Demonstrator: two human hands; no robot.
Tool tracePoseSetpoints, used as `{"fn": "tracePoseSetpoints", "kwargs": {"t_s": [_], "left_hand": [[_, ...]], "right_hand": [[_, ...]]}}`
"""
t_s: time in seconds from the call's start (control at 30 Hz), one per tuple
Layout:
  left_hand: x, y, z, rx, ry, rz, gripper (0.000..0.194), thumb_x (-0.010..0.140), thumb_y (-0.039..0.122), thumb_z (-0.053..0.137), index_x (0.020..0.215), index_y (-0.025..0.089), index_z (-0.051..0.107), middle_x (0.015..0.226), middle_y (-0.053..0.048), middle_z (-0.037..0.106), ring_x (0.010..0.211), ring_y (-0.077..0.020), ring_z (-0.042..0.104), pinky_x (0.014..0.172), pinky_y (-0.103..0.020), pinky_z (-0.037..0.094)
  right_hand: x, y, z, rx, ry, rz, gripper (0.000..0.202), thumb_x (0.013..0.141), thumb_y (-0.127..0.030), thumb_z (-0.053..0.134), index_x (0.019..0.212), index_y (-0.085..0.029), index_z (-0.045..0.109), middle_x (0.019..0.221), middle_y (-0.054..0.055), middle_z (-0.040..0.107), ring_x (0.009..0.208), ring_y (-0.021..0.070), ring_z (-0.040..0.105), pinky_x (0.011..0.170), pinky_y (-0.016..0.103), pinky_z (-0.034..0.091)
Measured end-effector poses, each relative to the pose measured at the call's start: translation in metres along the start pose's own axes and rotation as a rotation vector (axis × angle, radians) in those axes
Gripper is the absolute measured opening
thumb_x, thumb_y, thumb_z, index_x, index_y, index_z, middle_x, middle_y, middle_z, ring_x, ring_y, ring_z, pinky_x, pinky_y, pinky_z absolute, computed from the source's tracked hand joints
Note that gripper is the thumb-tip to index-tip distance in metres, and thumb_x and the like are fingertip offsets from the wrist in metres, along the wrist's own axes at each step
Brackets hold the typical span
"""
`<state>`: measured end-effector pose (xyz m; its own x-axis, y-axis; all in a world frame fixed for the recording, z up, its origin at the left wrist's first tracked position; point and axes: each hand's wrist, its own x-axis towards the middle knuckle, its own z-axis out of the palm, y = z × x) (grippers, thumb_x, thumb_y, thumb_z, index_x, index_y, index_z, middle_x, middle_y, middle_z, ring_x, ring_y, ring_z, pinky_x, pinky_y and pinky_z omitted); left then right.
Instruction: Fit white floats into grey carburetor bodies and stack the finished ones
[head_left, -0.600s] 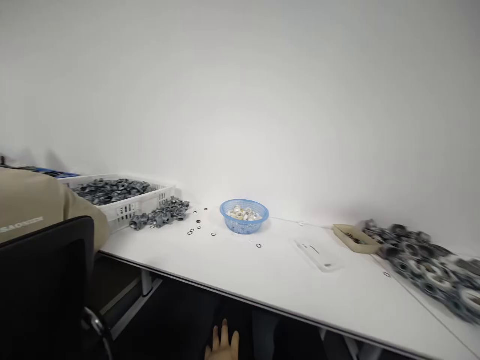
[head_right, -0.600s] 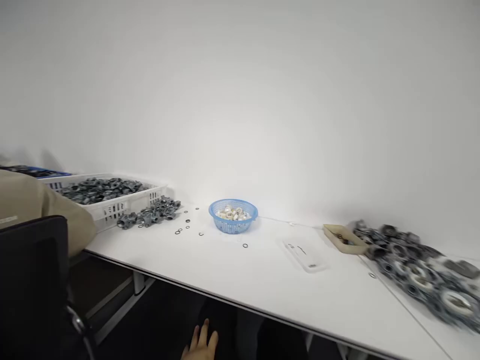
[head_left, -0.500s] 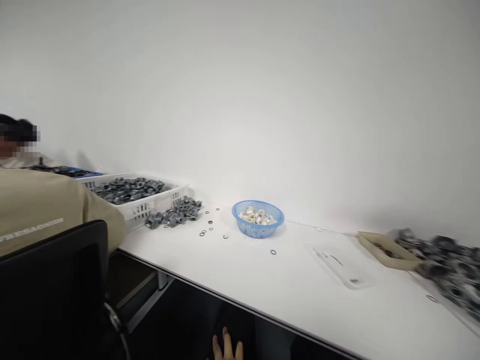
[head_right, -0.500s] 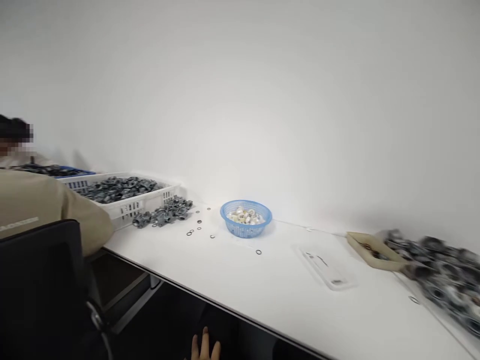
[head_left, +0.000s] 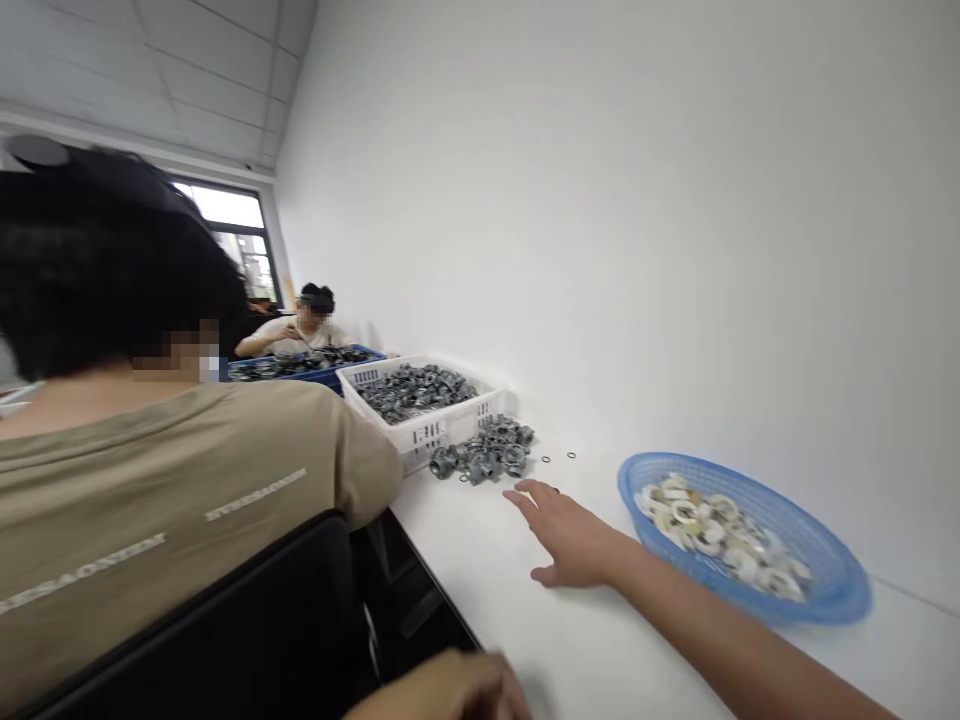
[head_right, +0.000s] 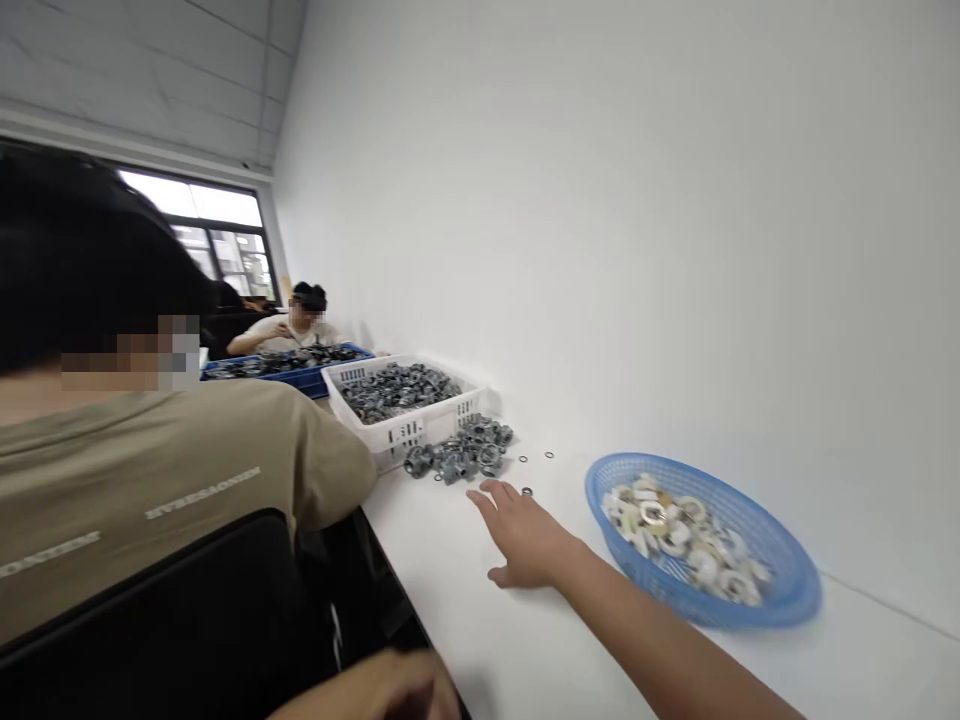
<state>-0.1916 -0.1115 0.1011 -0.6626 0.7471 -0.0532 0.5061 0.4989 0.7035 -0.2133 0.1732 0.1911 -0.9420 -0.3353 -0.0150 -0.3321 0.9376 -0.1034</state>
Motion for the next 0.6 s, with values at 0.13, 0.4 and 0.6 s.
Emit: {"fn": "tracePoseSetpoints", "kwargs": {"t_s": [0.13,0.4,0.6], "left_hand": [[0.069,-0.001,-0.06,0.029,0.454,-0.025,0.03,0.114,0.031,0.072,0.141,0.02,0.072,0.144,-0.011,0.074,0.133,-0.0305,0.071,0.115,-0.055,0.061],[0.194,-0.061,-0.085,0.143,0.858,-0.299,0.073,0.104,0.038,0.084,0.169,0.025,0.053,0.186,-0.014,0.035,0.17,-0.0477,0.031,0.136,-0.076,0.031],[0.227,-0.101,-0.078,0.129,0.759,-0.257,0.095,0.098,0.044,0.089,0.178,0.03,0.04,0.193,-0.012,0.017,0.176,-0.0516,0.01,0.14,-0.078,0.015]], "right_hand": [[0.114,0.019,-0.001,-0.055,-0.043,-0.034,0.154,0.063,-0.036,0.105,0.186,-0.029,0.013,0.192,0.024,0.011,0.178,0.052,0.009,0.138,0.072,0.025],[0.254,0.025,0.003,-0.164,-0.209,0.052,0.179,0.03,-0.048,0.113,0.184,-0.028,0.024,0.187,0.03,0.02,0.175,0.0617,0.004,0.133,0.08,0.028],[0.296,0.035,0.013,-0.22,-0.281,0.051,0.167,0.028,-0.029,0.108,0.179,-0.032,0.039,0.179,0.024,0.041,0.162,0.0551,0.047,0.131,0.081,0.032]]}}
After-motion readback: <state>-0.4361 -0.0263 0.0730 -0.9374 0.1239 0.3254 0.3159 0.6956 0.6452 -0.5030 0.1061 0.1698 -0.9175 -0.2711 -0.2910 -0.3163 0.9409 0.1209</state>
